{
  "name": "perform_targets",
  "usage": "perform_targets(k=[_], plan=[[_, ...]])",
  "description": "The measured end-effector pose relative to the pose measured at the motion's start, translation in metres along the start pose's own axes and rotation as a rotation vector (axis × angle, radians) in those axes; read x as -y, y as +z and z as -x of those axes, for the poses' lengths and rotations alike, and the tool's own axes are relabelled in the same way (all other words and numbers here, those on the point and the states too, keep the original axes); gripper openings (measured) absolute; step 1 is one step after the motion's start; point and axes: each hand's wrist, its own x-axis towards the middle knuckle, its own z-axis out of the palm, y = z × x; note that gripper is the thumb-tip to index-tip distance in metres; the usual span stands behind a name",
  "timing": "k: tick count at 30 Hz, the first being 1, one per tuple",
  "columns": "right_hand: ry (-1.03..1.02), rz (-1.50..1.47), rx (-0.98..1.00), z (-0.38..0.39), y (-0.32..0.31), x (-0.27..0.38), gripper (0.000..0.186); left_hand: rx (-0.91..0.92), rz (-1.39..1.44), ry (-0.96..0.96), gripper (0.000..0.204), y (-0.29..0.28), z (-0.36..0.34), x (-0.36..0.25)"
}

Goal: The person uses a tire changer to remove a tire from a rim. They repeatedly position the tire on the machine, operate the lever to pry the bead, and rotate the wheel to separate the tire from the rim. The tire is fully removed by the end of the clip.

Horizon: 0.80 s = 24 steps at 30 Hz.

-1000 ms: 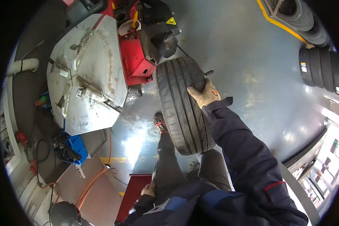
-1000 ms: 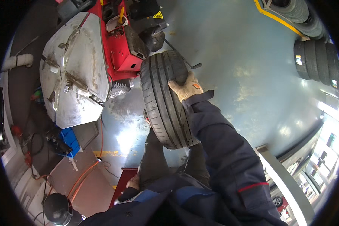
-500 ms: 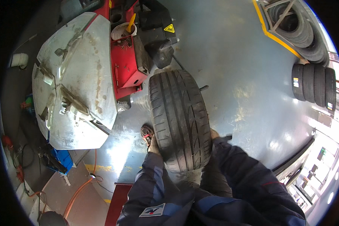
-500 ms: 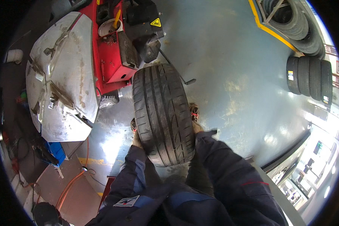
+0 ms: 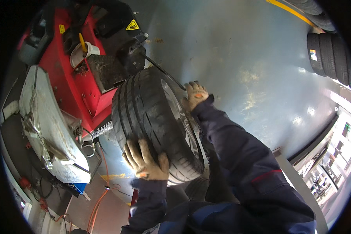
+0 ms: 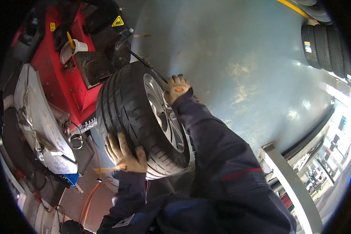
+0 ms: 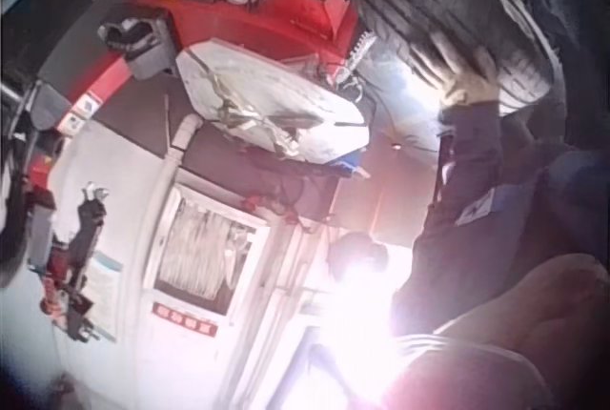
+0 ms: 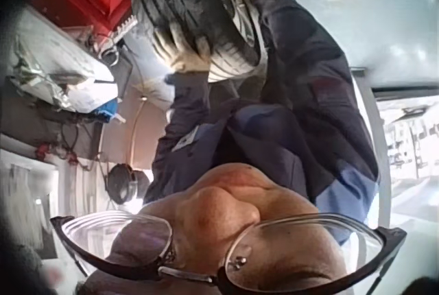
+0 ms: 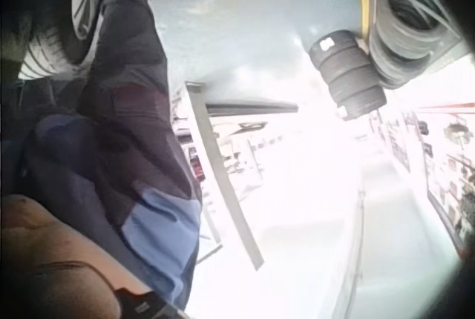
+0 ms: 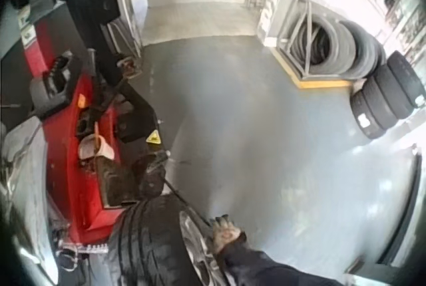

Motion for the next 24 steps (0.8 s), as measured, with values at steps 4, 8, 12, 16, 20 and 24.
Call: perform_targets(k=[4, 8, 12, 16, 20, 24], plan=[[0.013, 0.17, 0.662, -0.056, 0.03, -0.011, 0.045, -0.239, 0.057, 0.094, 0.077, 0.0, -0.01, -0.009], [-0.142, 0.059, 0.652, -0.067, 0.001, -0.012, 0.026, -0.185, 0.086, 0.099, 0.078, 0.002, -0.01, 0.009], [-0.327, -0.755, 0.312, -0.135, -0.089, -0.027, 0.013, -0.167, 0.057, 0.096, 0.076, -0.004, -0.042, 0.006], [-0.306, 0.381, 0.239, -0.224, -0.195, -0.079, 0.018, -0.148, 0.032, 0.138, 0.074, -0.02, -0.108, -0.006], [-0.433, 0.496, -0.046, -0.268, -0.229, -0.106, 0.047, -0.045, 0.093, 0.031, 0.063, -0.039, -0.187, -0.002], [-0.623, 0.376, -0.223, -0.288, -0.234, -0.098, 0.051, 0.081, 0.216, -0.069, 0.054, -0.047, -0.29, 0.03]])
